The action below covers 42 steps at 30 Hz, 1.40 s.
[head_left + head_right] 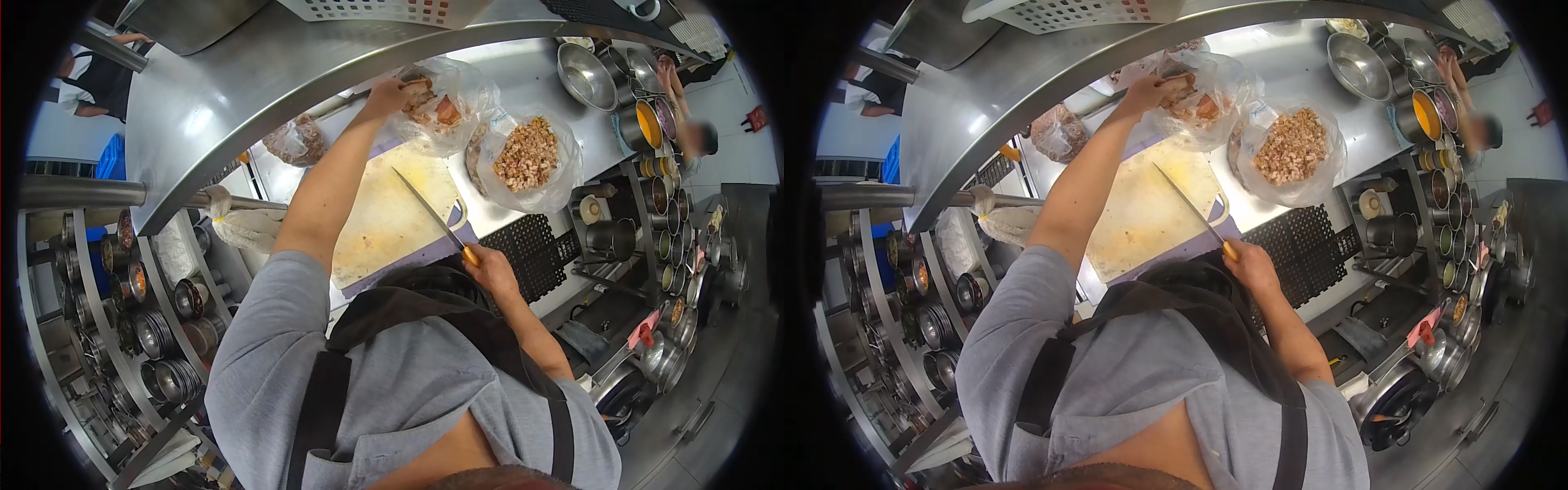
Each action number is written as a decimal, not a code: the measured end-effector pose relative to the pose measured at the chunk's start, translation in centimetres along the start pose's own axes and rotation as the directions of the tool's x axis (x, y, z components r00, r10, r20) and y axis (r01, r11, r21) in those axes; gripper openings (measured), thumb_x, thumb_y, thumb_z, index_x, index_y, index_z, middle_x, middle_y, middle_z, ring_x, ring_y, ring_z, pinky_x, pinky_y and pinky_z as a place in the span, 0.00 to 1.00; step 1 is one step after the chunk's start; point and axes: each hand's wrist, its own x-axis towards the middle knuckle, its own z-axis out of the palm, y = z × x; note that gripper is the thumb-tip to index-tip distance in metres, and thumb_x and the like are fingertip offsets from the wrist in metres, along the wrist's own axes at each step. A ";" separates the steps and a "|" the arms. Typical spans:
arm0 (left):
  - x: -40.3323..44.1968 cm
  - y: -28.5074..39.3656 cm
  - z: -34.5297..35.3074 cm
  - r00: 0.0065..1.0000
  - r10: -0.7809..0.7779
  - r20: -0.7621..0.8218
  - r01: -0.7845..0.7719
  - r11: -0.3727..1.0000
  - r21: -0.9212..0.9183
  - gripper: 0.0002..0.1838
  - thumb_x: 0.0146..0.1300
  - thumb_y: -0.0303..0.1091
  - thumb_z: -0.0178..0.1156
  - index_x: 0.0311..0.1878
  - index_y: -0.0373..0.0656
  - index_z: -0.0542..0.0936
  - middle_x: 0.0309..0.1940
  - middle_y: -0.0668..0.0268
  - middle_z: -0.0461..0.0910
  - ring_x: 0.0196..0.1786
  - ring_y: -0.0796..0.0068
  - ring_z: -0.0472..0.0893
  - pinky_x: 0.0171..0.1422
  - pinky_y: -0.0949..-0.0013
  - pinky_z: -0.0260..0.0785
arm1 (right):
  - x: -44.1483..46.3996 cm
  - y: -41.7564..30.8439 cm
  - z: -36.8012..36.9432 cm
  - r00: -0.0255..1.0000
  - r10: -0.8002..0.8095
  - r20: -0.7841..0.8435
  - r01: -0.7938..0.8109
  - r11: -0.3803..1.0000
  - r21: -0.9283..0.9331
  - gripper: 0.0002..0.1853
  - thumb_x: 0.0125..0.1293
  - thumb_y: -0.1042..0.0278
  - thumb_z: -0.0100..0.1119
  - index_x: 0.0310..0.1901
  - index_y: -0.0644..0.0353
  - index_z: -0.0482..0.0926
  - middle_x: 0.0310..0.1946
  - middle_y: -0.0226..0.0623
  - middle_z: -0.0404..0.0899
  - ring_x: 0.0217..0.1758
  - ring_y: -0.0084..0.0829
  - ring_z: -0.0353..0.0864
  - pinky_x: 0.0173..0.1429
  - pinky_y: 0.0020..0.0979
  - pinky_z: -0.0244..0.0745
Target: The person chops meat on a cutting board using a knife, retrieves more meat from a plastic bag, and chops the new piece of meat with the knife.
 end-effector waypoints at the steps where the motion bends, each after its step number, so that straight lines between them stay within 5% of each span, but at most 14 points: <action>1: -0.3 -0.4 -0.3 1.000 0.002 -0.003 -0.002 1.000 0.000 0.16 0.58 0.37 0.61 0.45 0.38 0.86 0.35 0.56 0.85 0.38 0.65 0.84 0.45 0.65 0.76 | 0.0 0.1 0.1 1.000 -0.023 -0.010 0.023 1.000 -0.008 0.22 0.59 0.65 0.66 0.56 0.56 0.80 0.41 0.54 0.83 0.46 0.53 0.82 0.50 0.47 0.76; 3: -1.2 -0.5 -1.0 0.994 -0.066 0.084 0.092 0.926 -0.366 0.14 0.60 0.30 0.61 0.48 0.36 0.84 0.34 0.63 0.84 0.34 0.74 0.82 0.41 0.70 0.74 | 0.0 0.1 0.0 0.999 -0.033 -0.015 0.033 0.999 -0.012 0.22 0.59 0.65 0.65 0.56 0.56 0.80 0.40 0.54 0.83 0.45 0.53 0.82 0.50 0.47 0.76; 6: -3.8 -0.1 -2.1 0.987 -0.092 0.130 0.145 0.857 -0.495 0.14 0.62 0.27 0.60 0.51 0.34 0.82 0.38 0.63 0.84 0.36 0.75 0.81 0.42 0.73 0.74 | -0.2 -0.4 -0.1 1.000 -0.026 -0.011 0.026 0.999 -0.019 0.22 0.59 0.65 0.65 0.56 0.57 0.79 0.40 0.55 0.82 0.45 0.54 0.82 0.50 0.48 0.76; 19: -9.5 -2.7 -3.3 0.975 -0.200 0.092 0.216 0.778 -0.590 0.15 0.65 0.32 0.61 0.52 0.35 0.81 0.43 0.63 0.83 0.40 0.78 0.81 0.40 0.77 0.73 | -1.0 -1.2 1.1 0.999 -0.036 -0.004 0.035 0.999 -0.021 0.21 0.60 0.66 0.67 0.55 0.61 0.79 0.37 0.57 0.82 0.41 0.54 0.83 0.45 0.45 0.76; 25: -4.0 1.0 -0.3 0.993 -0.115 0.013 0.087 0.666 -0.741 0.14 0.60 0.35 0.65 0.45 0.37 0.84 0.39 0.62 0.84 0.35 0.75 0.81 0.39 0.72 0.76 | -1.1 -1.9 0.5 0.999 0.028 0.036 -0.027 1.000 -0.016 0.22 0.59 0.64 0.66 0.57 0.56 0.79 0.40 0.56 0.82 0.46 0.55 0.82 0.50 0.47 0.77; 28: -1.5 1.6 2.2 1.000 -0.008 0.008 0.010 0.928 -0.372 0.14 0.58 0.37 0.64 0.42 0.37 0.85 0.35 0.60 0.85 0.36 0.69 0.83 0.43 0.68 0.78 | -1.0 -1.4 0.2 1.000 0.005 0.000 -0.005 1.000 -0.007 0.22 0.59 0.65 0.66 0.56 0.56 0.80 0.39 0.56 0.82 0.46 0.54 0.82 0.50 0.47 0.77; 29: -1.4 1.5 3.2 0.991 0.126 0.034 -0.129 0.986 0.101 0.13 0.58 0.37 0.63 0.40 0.37 0.85 0.33 0.58 0.85 0.37 0.65 0.84 0.46 0.66 0.78 | -1.1 -1.2 0.2 1.000 0.010 -0.004 -0.010 1.000 -0.001 0.22 0.59 0.65 0.66 0.56 0.56 0.80 0.39 0.56 0.82 0.46 0.54 0.82 0.50 0.47 0.77; 30: -1.2 1.1 4.2 0.965 0.233 0.118 -0.259 0.799 0.543 0.13 0.57 0.36 0.62 0.38 0.36 0.85 0.31 0.57 0.85 0.38 0.61 0.85 0.49 0.64 0.79 | -1.0 -0.9 0.2 1.000 0.000 -0.009 0.000 1.000 -0.008 0.22 0.59 0.65 0.66 0.56 0.56 0.80 0.40 0.56 0.82 0.46 0.54 0.82 0.50 0.47 0.76; 31: -0.9 0.4 5.3 0.942 0.238 0.236 -0.328 0.796 0.508 0.15 0.59 0.32 0.59 0.48 0.38 0.83 0.45 0.54 0.84 0.50 0.54 0.83 0.58 0.60 0.76 | -0.9 -0.7 0.2 1.000 -0.011 -0.012 0.011 1.000 -0.015 0.22 0.59 0.65 0.66 0.56 0.56 0.80 0.40 0.56 0.82 0.46 0.54 0.82 0.50 0.47 0.76; 32: -0.8 -0.4 6.5 0.940 0.236 0.245 -0.333 0.791 0.513 0.15 0.59 0.32 0.59 0.48 0.38 0.83 0.45 0.54 0.84 0.50 0.54 0.83 0.58 0.60 0.76 | -0.8 -0.6 0.1 1.000 -0.006 -0.015 0.006 1.000 -0.004 0.22 0.59 0.65 0.66 0.56 0.56 0.80 0.40 0.56 0.82 0.46 0.54 0.82 0.50 0.47 0.76; 34: -2.7 -0.8 8.1 0.964 0.252 0.087 -0.258 0.803 0.538 0.31 0.57 0.26 0.57 0.66 0.58 0.75 0.52 0.50 0.78 0.56 0.49 0.79 0.62 0.54 0.71 | -0.6 -0.4 0.1 0.999 0.039 0.025 -0.039 0.999 0.010 0.22 0.59 0.65 0.66 0.56 0.56 0.80 0.41 0.55 0.82 0.47 0.53 0.82 0.51 0.46 0.76; 37: -2.5 -0.5 8.2 0.965 0.209 0.156 -0.261 0.767 0.586 0.39 0.58 0.24 0.54 0.73 0.68 0.65 0.61 0.49 0.70 0.60 0.47 0.76 0.66 0.54 0.69 | -0.5 -0.5 0.0 0.999 0.043 0.029 -0.044 0.998 0.037 0.22 0.59 0.65 0.65 0.56 0.57 0.80 0.41 0.54 0.82 0.47 0.53 0.82 0.51 0.46 0.76; 41: -2.7 0.5 6.3 0.972 0.074 0.221 -0.171 0.872 0.459 0.39 0.58 0.22 0.54 0.72 0.70 0.67 0.63 0.49 0.69 0.62 0.48 0.75 0.67 0.55 0.68 | -0.3 0.5 0.5 1.000 0.012 -0.009 -0.011 0.998 0.066 0.21 0.59 0.65 0.65 0.56 0.57 0.80 0.40 0.53 0.83 0.46 0.53 0.82 0.51 0.46 0.76; 42: -2.6 0.4 5.9 0.965 0.065 0.254 -0.183 0.861 0.475 0.32 0.58 0.24 0.56 0.67 0.57 0.70 0.64 0.46 0.68 0.64 0.47 0.74 0.68 0.55 0.68 | -0.3 0.4 0.2 1.000 0.009 -0.008 -0.009 0.998 0.063 0.21 0.59 0.65 0.65 0.56 0.56 0.80 0.40 0.53 0.83 0.45 0.53 0.82 0.51 0.46 0.76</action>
